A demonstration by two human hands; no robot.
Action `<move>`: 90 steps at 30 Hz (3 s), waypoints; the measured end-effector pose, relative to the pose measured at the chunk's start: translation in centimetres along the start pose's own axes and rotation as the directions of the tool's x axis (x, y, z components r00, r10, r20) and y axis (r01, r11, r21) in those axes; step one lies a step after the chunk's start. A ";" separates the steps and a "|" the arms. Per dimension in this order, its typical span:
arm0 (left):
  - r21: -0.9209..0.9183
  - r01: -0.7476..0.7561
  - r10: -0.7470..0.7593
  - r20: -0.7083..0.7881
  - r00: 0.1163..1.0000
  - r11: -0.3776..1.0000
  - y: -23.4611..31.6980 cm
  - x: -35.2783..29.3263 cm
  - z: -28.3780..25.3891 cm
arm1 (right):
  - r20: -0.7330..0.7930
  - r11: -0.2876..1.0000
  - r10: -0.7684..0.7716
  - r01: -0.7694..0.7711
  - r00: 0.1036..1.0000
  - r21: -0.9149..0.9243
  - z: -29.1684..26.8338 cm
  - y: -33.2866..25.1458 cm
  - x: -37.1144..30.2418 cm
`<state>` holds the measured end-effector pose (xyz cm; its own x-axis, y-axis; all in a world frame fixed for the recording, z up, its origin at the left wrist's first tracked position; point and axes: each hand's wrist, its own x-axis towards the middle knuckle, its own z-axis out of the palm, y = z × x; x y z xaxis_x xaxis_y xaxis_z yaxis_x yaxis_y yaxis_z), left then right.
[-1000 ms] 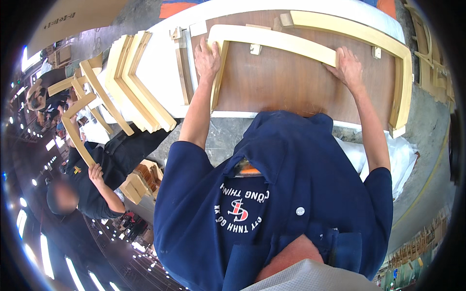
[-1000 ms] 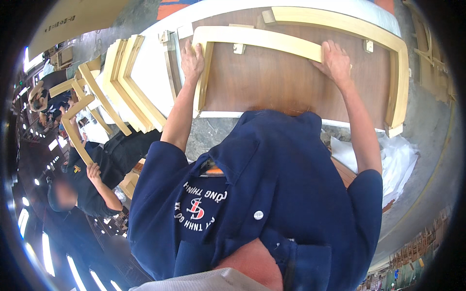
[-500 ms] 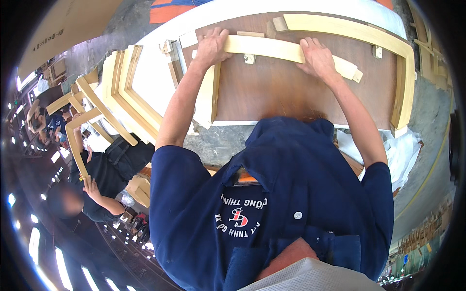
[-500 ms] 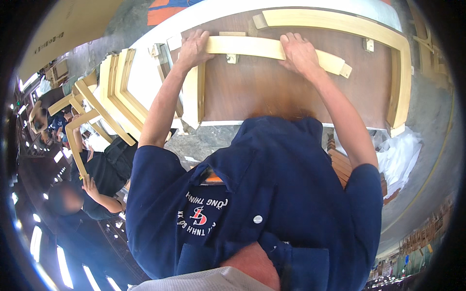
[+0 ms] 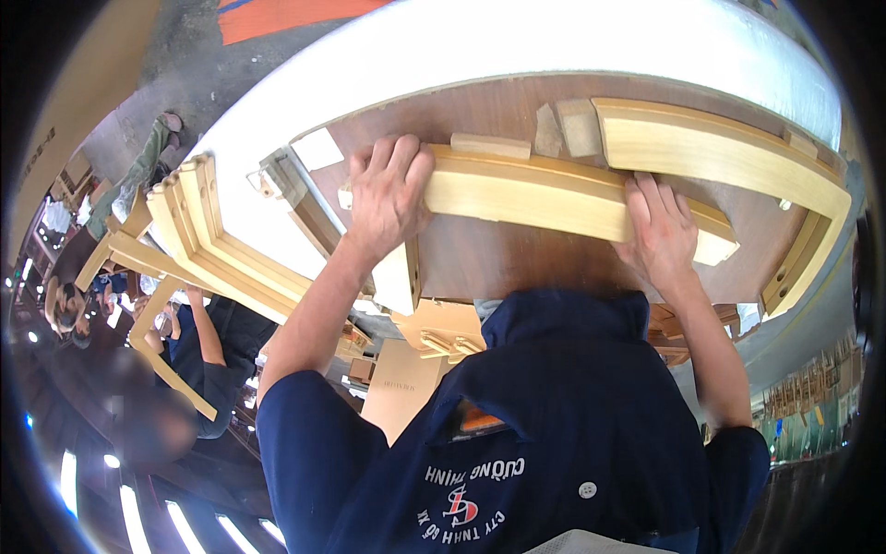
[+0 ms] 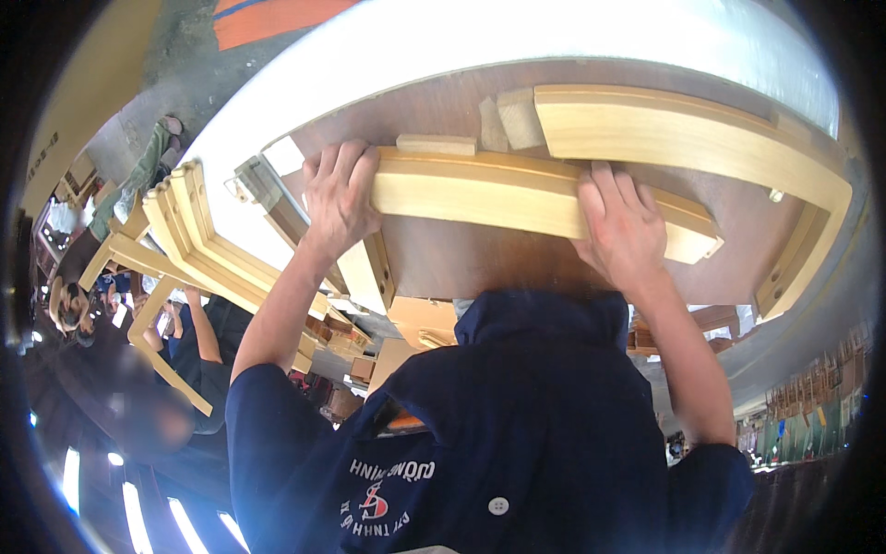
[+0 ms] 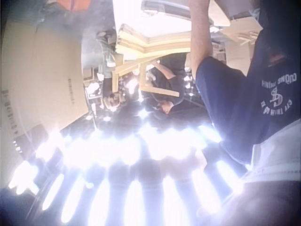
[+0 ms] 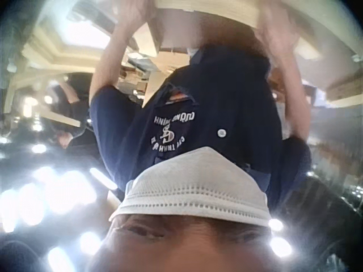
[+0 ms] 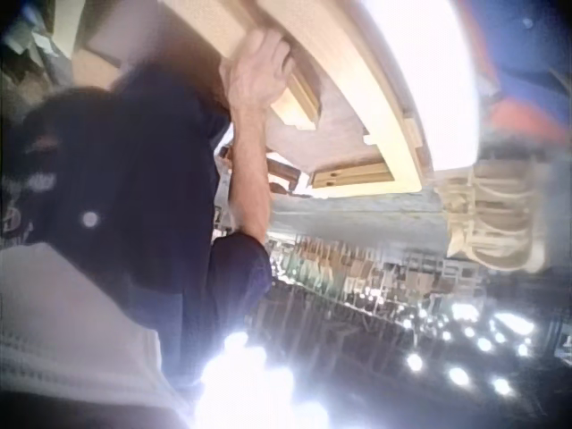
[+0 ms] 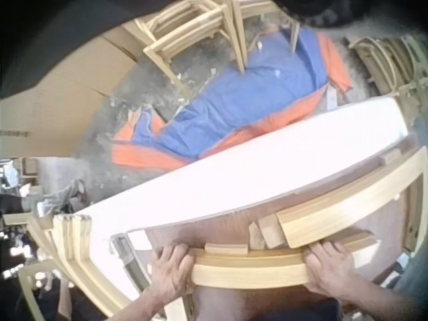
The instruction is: The person assembles light-colored wooden frames by hand, picking up corner pieces and joining them into rectangular shapes. They repeatedly pick up, align, and stack the frames on a workbench in a workshop setting.
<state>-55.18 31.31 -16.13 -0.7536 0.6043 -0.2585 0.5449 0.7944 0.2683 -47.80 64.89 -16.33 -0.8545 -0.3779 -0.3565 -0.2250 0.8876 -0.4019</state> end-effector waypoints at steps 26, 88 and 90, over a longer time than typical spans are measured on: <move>0.035 -0.048 0.059 -0.489 0.870 0.998 14.0 9.2 0.4 | -0.277 0.979 -0.071 0.015 0.958 -0.201 1.7 0.5 -2.3; -0.309 0.780 -0.837 -0.125 0.533 0.543 -7.7 -25.6 10.5 | -0.556 -0.008 0.252 0.576 0.792 0.817 -11.6 -14.7 -17.0; -0.446 0.750 -0.866 -0.136 0.482 0.488 -10.8 -25.9 13.1 | -0.524 -0.045 0.164 0.537 0.836 0.842 -12.2 -15.9 -16.5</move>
<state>-36.72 7.85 -24.50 -0.8850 -0.4047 -0.2302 -0.4633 0.8140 0.3504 -35.83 60.25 6.27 -0.9964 -0.0319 0.0781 -0.0545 -0.4642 -0.8841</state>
